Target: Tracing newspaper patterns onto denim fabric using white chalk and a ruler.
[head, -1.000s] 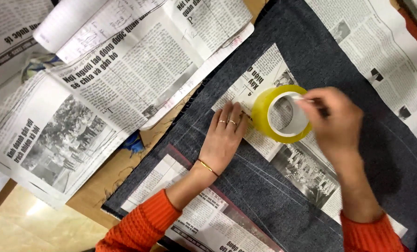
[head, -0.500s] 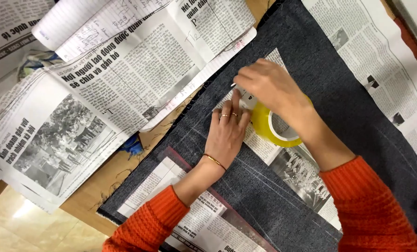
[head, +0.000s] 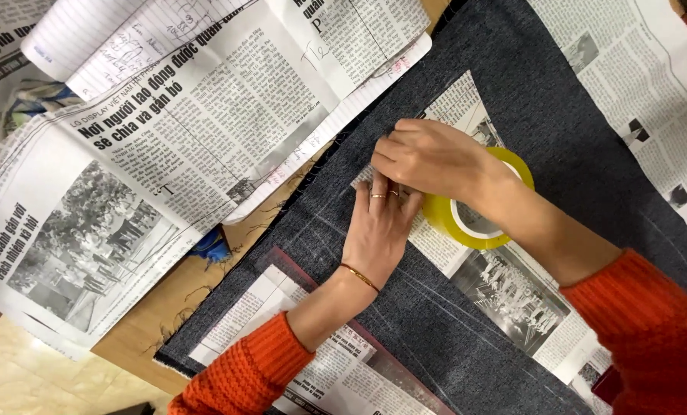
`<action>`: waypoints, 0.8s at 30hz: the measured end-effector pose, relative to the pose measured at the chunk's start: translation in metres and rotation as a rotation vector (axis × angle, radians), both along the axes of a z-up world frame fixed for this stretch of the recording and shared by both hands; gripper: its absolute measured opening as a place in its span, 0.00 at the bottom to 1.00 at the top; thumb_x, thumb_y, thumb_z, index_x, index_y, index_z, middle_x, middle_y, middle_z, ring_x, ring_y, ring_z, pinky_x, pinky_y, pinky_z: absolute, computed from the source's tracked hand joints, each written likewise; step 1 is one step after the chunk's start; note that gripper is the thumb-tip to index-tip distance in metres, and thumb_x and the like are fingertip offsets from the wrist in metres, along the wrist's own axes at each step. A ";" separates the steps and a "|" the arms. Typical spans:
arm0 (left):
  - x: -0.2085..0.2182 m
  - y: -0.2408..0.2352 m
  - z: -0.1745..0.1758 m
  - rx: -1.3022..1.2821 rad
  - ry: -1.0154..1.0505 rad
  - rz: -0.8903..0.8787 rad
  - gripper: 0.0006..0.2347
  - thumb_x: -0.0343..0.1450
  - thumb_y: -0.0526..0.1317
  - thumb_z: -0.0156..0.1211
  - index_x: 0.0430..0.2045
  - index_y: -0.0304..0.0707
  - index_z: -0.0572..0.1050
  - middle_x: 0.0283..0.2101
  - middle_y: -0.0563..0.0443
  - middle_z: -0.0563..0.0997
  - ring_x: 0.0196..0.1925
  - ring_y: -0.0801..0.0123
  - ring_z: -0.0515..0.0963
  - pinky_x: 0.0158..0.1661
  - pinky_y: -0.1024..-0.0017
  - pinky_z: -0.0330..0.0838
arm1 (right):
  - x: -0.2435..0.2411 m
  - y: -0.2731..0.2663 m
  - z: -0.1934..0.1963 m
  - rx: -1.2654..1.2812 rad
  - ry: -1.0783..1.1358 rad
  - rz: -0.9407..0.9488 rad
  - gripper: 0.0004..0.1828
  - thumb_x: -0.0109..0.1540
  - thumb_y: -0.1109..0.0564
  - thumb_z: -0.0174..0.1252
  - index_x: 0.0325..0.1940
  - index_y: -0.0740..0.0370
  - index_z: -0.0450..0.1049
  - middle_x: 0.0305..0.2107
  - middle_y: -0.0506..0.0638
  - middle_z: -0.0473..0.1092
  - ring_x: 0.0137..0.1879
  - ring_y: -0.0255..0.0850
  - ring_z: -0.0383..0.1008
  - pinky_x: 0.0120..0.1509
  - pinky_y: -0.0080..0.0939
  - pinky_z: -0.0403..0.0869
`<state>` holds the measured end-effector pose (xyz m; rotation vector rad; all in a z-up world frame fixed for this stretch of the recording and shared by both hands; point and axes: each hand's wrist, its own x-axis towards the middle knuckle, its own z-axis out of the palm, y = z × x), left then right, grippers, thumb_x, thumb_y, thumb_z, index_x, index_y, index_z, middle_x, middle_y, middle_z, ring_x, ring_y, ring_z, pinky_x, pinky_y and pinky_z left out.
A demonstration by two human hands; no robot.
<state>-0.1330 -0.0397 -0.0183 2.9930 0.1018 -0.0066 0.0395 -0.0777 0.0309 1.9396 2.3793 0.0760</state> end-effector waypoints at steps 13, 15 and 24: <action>0.002 -0.002 0.001 0.013 0.148 -0.046 0.23 0.69 0.38 0.56 0.58 0.45 0.58 0.53 0.35 0.78 0.72 0.38 0.54 0.61 0.49 0.54 | 0.006 0.005 0.009 -0.100 -0.035 0.026 0.07 0.62 0.62 0.64 0.31 0.51 0.79 0.26 0.43 0.77 0.36 0.31 0.80 0.54 0.30 0.75; 0.004 -0.002 0.004 0.025 0.133 -0.029 0.21 0.69 0.39 0.57 0.56 0.45 0.58 0.55 0.34 0.76 0.72 0.39 0.54 0.61 0.50 0.54 | 0.015 0.003 0.008 -0.110 -0.080 0.019 0.08 0.63 0.61 0.64 0.31 0.51 0.79 0.25 0.43 0.77 0.35 0.30 0.80 0.56 0.28 0.74; 0.021 0.000 0.006 0.173 0.046 0.046 0.14 0.75 0.39 0.46 0.55 0.47 0.63 0.72 0.29 0.58 0.66 0.52 0.64 0.54 0.59 0.67 | 0.052 -0.016 0.023 -0.034 -0.226 -0.062 0.11 0.55 0.65 0.63 0.29 0.51 0.71 0.26 0.42 0.71 0.33 0.39 0.72 0.52 0.37 0.73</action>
